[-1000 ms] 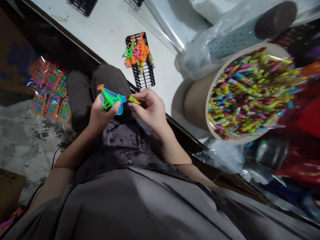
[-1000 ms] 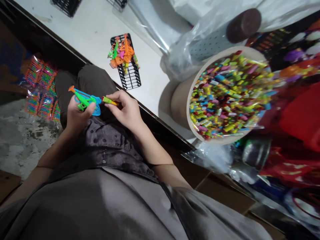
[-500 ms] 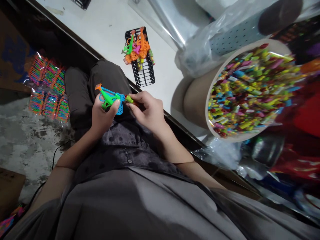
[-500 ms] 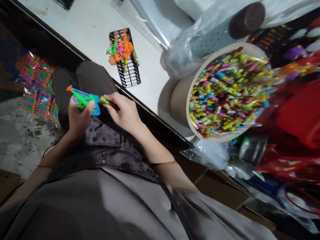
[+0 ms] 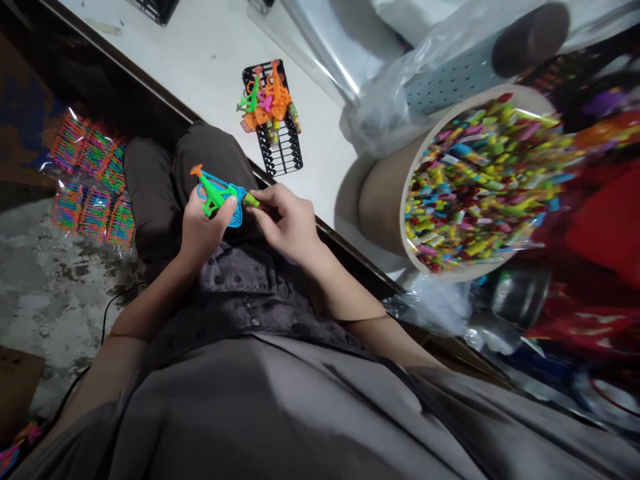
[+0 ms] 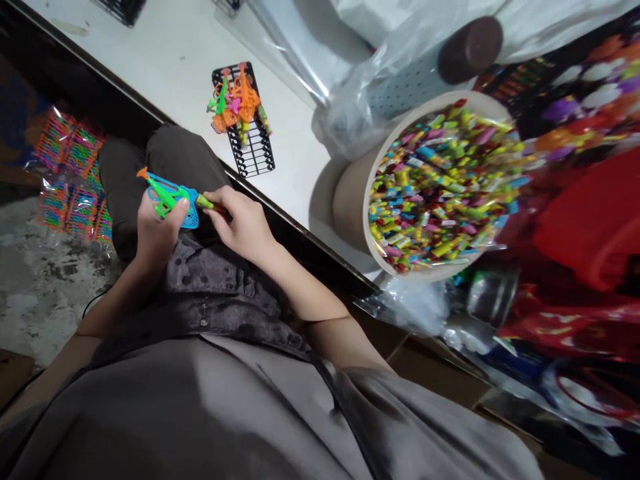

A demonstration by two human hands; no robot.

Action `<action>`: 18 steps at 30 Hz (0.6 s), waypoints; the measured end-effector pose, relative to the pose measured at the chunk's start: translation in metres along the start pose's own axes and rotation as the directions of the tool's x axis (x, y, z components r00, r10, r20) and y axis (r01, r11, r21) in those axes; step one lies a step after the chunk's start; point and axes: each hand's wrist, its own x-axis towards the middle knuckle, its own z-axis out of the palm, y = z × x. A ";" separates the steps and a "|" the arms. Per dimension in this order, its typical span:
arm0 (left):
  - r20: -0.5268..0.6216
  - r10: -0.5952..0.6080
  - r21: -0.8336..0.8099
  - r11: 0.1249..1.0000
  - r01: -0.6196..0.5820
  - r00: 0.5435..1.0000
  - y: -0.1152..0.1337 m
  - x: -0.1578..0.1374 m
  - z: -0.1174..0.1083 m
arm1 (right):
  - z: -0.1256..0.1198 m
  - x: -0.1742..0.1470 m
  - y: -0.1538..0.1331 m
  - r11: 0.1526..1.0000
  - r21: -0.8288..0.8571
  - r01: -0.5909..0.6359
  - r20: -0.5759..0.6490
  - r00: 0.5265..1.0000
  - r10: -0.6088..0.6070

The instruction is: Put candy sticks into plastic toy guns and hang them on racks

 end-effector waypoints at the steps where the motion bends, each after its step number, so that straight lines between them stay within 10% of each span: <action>1: 0.015 0.020 -0.016 1.000 -0.019 1.000 -0.002 0.005 0.000 | 0.002 0.002 0.001 0.999 0.038 -0.023 -0.018 1.000 0.024; 6: 0.141 0.082 -0.195 0.979 -0.053 0.987 -0.007 0.034 0.004 | 0.007 0.037 0.041 0.986 0.155 -0.068 -0.119 0.989 0.087; 10: 0.322 -0.012 -0.419 0.895 0.154 0.947 -0.015 0.041 0.021 | -0.004 0.093 0.100 0.990 0.041 -0.137 -0.300 0.943 0.143; 14: 0.648 -0.157 -0.536 0.601 0.593 0.745 -0.043 0.041 0.037 | -0.033 0.120 0.121 0.956 -0.234 -0.174 -0.358 0.930 0.082; 18: 0.783 -0.132 -0.476 0.500 0.723 0.608 -0.064 0.043 0.031 | -0.094 0.089 0.104 0.899 -0.392 -0.193 -0.498 0.867 -0.032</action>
